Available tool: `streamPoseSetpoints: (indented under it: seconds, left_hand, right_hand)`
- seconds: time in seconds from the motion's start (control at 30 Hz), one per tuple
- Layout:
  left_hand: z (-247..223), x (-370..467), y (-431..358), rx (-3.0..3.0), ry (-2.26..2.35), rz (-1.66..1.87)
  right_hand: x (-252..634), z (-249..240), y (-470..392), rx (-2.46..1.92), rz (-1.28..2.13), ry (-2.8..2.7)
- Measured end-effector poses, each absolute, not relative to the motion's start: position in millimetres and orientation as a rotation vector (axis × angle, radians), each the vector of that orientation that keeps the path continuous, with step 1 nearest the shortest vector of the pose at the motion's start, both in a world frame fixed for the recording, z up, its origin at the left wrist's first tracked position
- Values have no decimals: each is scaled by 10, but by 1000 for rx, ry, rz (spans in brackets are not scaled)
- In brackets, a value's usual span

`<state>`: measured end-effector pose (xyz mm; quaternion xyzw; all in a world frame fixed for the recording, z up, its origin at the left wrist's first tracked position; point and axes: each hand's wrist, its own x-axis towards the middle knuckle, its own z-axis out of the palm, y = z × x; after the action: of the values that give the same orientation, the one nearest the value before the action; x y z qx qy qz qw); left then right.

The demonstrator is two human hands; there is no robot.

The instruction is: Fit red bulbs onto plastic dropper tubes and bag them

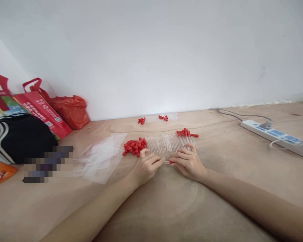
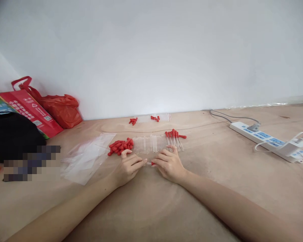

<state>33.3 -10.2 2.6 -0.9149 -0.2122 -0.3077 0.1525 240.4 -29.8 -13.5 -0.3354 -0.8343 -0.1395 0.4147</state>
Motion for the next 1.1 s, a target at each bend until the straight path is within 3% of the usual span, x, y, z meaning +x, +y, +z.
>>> streamPoseSetpoints:
  seconds: [0.7, 1.1]
  left_hand:
    - [-23, 368, -114, -2680, -717, -979]
    - [-31, 362, -100, -2747, -821, -997]
  right_hand:
    - [2381, -145, -202, -796, -204, -2163]
    - [2392, -93, -142, -809, -321, -2262]
